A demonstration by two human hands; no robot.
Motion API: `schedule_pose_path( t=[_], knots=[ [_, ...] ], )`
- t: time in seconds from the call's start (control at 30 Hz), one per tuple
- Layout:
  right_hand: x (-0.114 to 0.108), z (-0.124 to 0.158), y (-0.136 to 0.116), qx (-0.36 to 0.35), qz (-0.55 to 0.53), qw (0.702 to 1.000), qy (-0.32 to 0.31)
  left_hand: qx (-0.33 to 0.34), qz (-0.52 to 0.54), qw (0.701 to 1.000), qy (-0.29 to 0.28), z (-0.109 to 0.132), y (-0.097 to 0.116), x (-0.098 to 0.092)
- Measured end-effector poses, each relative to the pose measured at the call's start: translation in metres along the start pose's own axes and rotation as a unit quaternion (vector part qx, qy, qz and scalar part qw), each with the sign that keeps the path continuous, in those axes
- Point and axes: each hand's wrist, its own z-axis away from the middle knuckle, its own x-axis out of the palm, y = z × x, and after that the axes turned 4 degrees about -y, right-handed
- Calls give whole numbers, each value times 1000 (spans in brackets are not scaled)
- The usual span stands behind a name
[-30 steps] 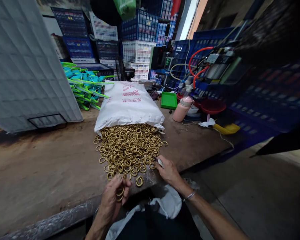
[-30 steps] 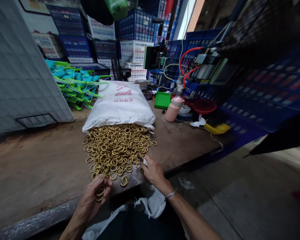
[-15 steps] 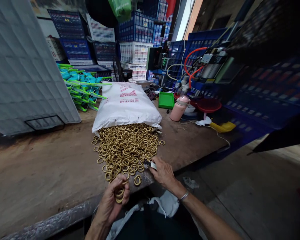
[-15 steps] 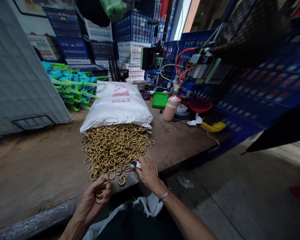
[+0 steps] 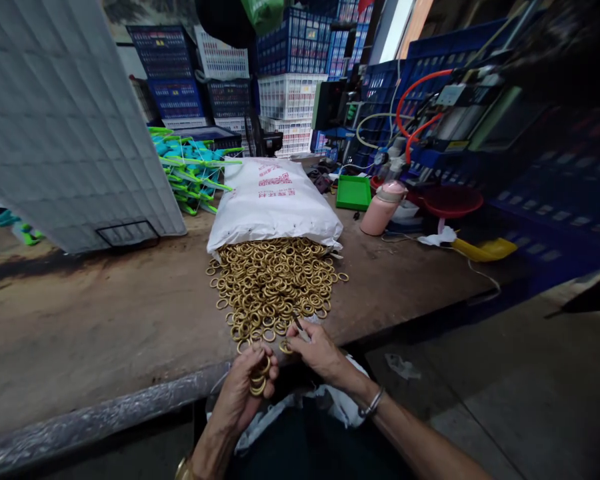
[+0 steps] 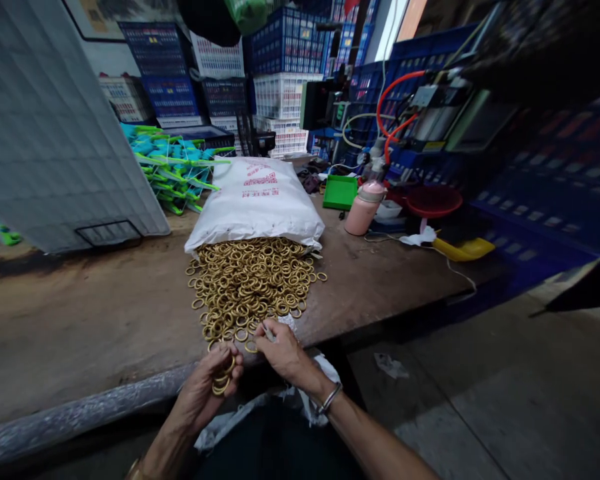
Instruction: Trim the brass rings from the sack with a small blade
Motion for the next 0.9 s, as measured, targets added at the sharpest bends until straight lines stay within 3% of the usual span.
schedule_pose_path(
  t=[0.2, 0.43, 0.57, 0.77, 0.9],
  knots=[
    [14, 2, 4, 93, -156, 980, -86, 58, -50, 997, 18, 2, -8, -2],
    [16, 7, -4, 159, -208, 958, -119, 58, -144, 987, 36, 4, -15, 3],
    [17, 10, -1, 122, -167, 975, -77, 54, -152, 985, 62, 3, -16, 6],
    [16, 12, 4, 11, -9, 1000, -21, 47, -174, 982, 52, 4, -16, 13],
    [18, 14, 6, 2, 11, 1000, -29, 22, -153, 987, 35, 6, -18, 16]
  ],
)
